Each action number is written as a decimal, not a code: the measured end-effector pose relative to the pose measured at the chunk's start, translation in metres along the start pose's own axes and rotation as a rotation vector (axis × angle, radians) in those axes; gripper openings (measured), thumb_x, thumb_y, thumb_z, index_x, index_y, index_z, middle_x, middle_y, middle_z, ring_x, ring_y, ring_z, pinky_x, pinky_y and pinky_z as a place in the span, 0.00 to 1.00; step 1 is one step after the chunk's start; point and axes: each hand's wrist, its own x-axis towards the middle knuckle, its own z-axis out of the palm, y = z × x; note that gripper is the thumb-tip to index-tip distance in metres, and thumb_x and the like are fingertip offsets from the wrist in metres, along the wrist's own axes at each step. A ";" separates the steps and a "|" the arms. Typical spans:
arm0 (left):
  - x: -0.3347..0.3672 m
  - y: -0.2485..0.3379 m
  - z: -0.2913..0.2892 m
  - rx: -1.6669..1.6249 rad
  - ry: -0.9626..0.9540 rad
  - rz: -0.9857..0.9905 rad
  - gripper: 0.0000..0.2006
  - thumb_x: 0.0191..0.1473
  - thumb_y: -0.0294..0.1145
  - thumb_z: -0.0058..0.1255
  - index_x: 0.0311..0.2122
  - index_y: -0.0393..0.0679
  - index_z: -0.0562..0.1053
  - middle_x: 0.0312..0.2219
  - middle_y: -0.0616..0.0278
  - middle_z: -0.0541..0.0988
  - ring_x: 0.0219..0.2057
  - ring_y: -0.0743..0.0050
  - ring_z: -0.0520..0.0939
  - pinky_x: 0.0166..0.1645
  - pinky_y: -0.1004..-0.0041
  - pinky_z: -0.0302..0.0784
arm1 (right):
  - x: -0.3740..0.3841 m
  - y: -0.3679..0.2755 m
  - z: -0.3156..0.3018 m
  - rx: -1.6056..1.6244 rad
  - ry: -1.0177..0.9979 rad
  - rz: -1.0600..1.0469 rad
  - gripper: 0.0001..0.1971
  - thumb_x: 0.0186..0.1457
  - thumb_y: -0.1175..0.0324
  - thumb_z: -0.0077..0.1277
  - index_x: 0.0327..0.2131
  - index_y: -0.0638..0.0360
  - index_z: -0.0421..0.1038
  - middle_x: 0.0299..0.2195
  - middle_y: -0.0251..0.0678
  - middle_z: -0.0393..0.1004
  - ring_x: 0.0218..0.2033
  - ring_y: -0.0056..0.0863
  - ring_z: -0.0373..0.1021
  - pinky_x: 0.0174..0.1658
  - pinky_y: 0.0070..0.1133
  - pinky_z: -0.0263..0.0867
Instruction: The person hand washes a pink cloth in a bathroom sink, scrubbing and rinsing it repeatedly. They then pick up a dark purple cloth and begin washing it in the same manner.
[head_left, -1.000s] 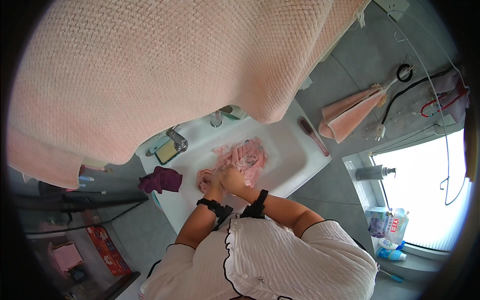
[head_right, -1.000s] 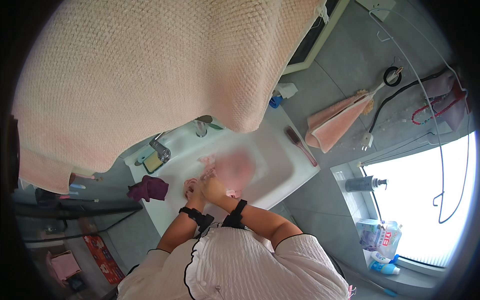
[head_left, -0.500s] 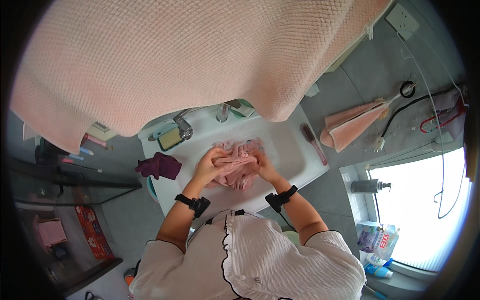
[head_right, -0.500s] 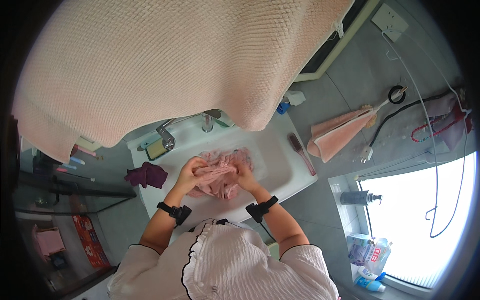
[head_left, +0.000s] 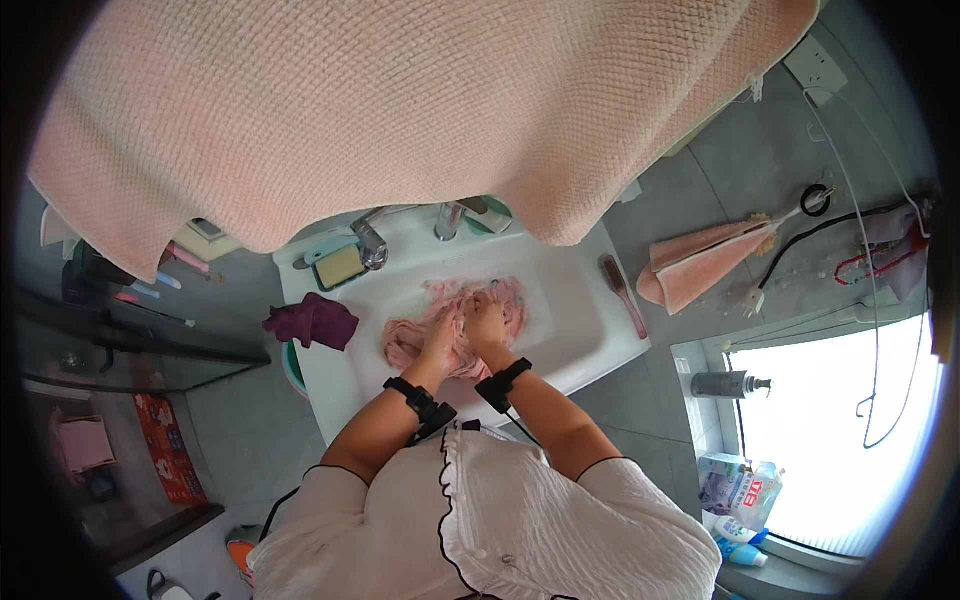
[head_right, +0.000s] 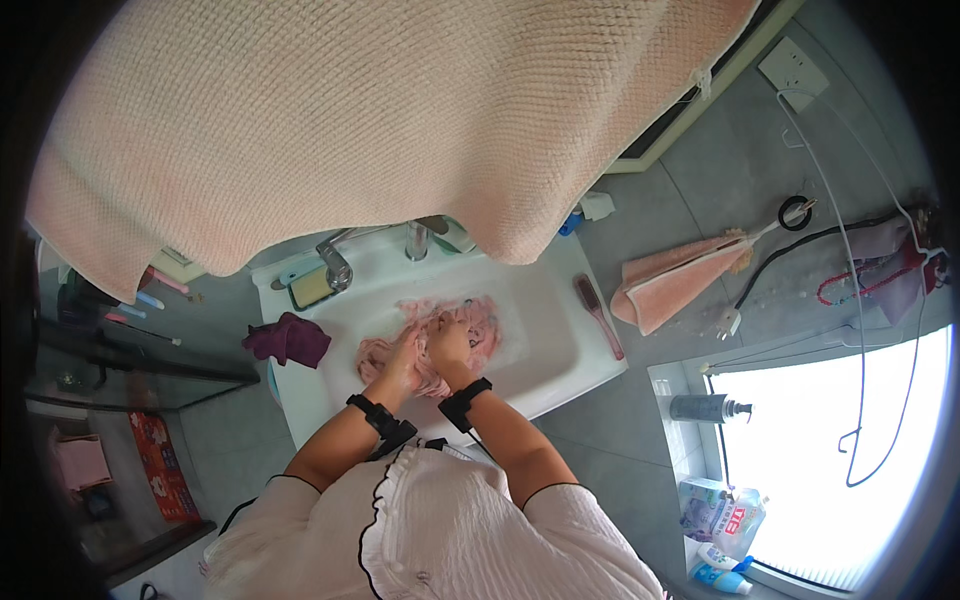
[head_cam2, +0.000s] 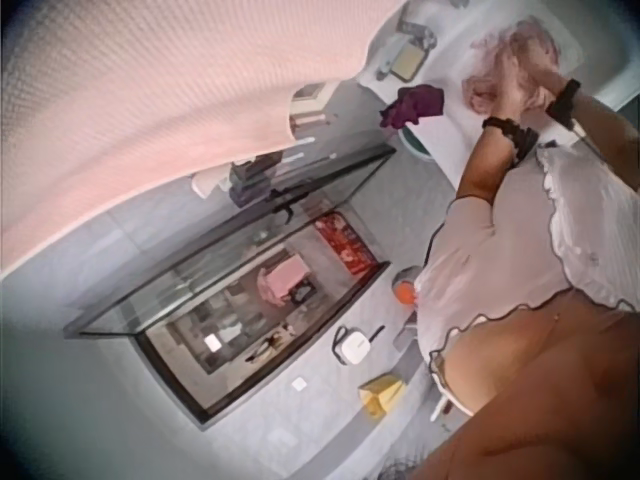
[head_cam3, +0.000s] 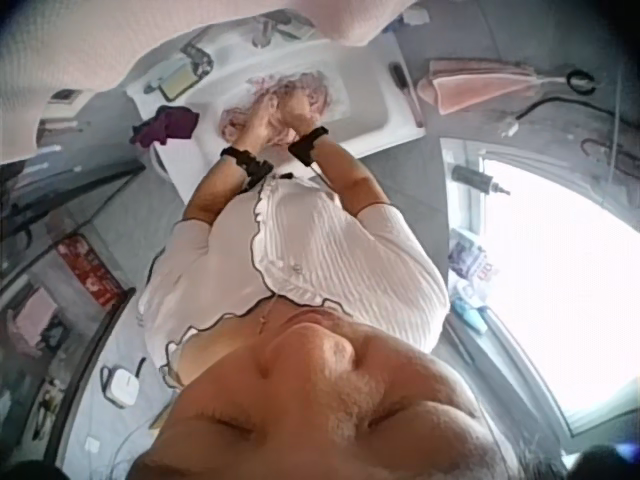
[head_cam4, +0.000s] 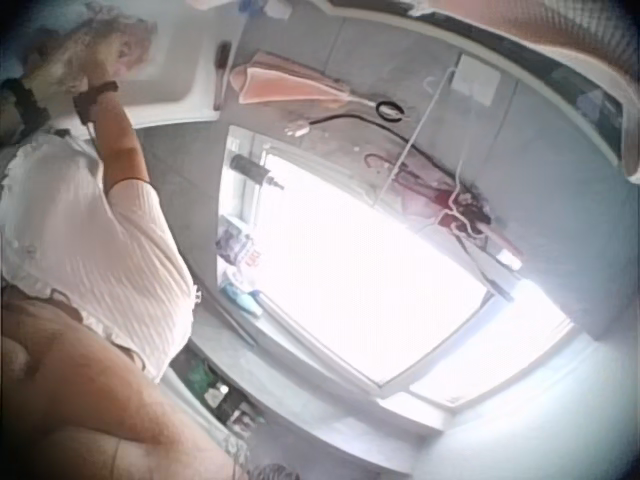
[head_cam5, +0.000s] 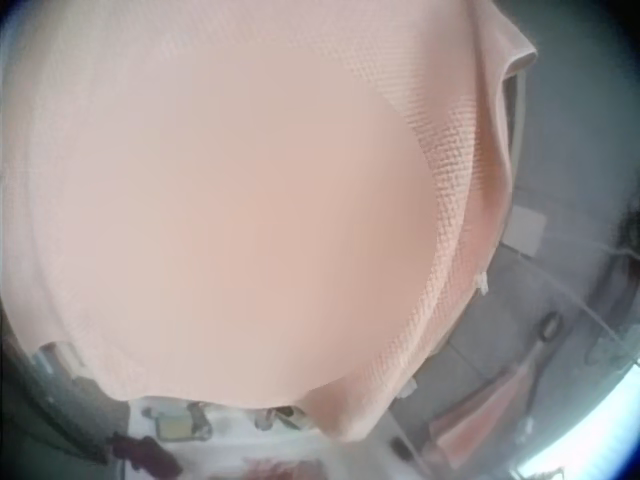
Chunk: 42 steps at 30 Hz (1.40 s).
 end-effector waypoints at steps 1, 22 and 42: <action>0.003 0.002 -0.008 -0.028 -0.058 0.059 0.22 0.59 0.40 0.41 0.57 0.46 0.61 0.44 0.66 0.73 0.50 0.68 0.70 0.50 0.64 0.69 | -0.007 -0.006 0.008 0.028 -0.120 0.028 0.16 0.54 0.58 0.43 0.37 0.62 0.69 0.35 0.62 0.69 0.31 0.55 0.69 0.32 0.41 0.67; 0.022 0.010 -0.076 0.012 -0.410 -0.142 0.14 0.55 0.44 0.44 0.35 0.44 0.68 0.33 0.56 0.75 0.33 0.60 0.78 0.28 0.64 0.75 | -0.020 0.006 0.063 -0.397 -0.200 -0.458 0.12 0.43 0.66 0.50 0.29 0.66 0.71 0.33 0.48 0.71 0.33 0.44 0.71 0.35 0.34 0.68; -0.023 0.022 0.008 -0.088 0.043 -0.032 0.20 0.61 0.46 0.32 0.50 0.43 0.66 0.45 0.60 0.73 0.47 0.64 0.73 0.52 0.63 0.67 | -0.031 -0.059 -0.011 0.005 -0.076 -0.147 0.13 0.51 0.61 0.45 0.32 0.61 0.70 0.32 0.53 0.70 0.34 0.51 0.68 0.41 0.38 0.64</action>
